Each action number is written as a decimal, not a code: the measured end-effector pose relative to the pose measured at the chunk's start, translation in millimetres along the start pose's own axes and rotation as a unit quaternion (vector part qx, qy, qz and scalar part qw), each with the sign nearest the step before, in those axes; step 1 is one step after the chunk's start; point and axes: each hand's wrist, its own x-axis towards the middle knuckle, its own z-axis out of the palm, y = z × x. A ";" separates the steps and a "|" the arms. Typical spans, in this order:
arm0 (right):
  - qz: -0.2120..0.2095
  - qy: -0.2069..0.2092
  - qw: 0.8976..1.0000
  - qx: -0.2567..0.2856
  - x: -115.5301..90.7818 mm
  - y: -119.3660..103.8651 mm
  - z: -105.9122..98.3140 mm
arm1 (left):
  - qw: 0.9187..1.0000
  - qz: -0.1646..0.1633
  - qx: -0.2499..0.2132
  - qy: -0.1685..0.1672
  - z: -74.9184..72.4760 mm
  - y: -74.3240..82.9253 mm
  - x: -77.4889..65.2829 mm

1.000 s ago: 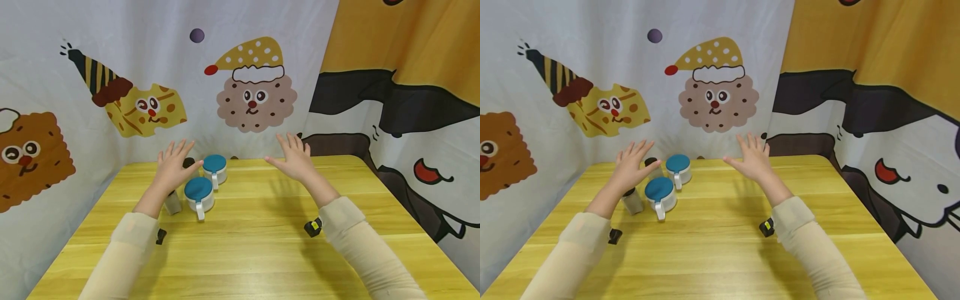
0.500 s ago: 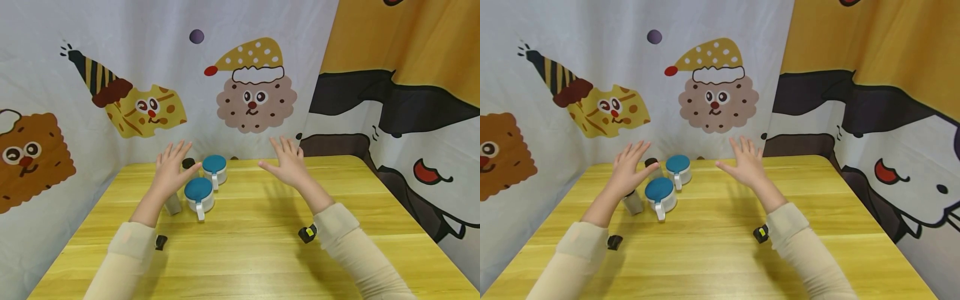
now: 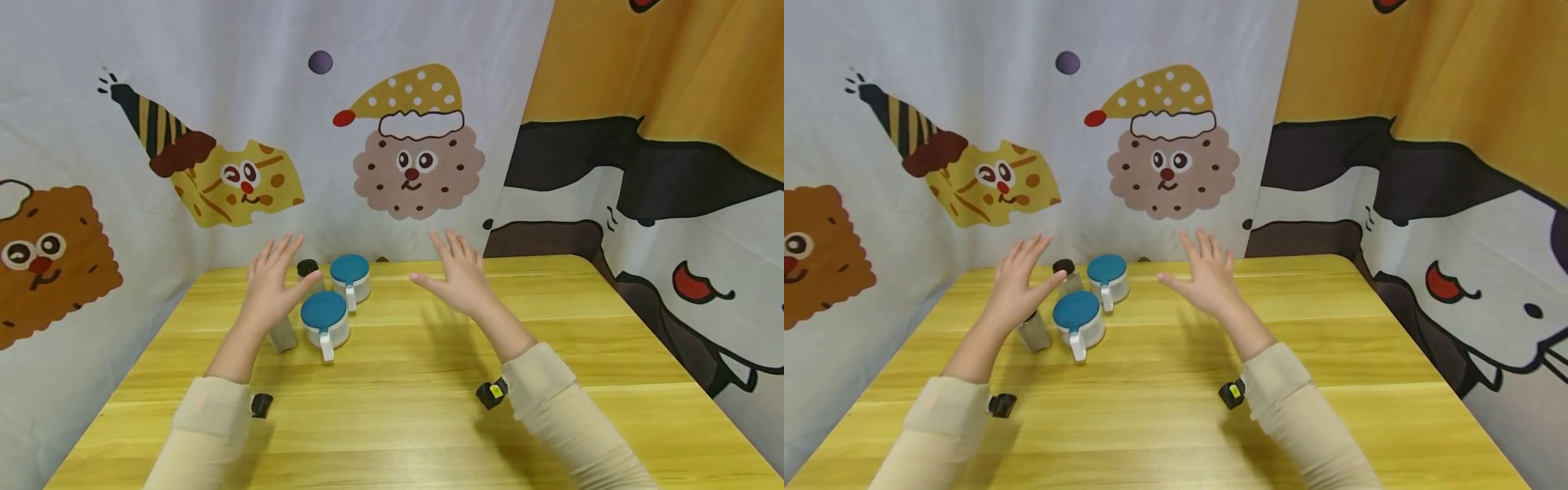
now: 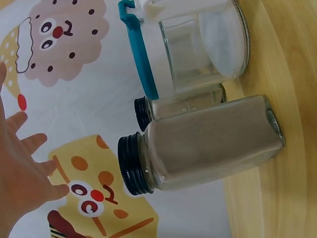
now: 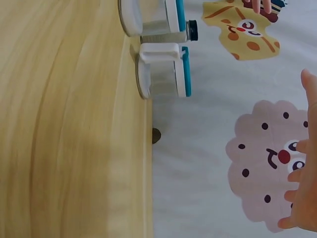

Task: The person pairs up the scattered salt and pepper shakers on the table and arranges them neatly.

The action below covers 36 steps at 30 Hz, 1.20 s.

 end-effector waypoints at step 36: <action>-0.028 0.023 0.993 0.112 -14.3 -28.8 38.3 | 0.996 -0.027 -0.067 0.059 -0.1 -15.8 -26.2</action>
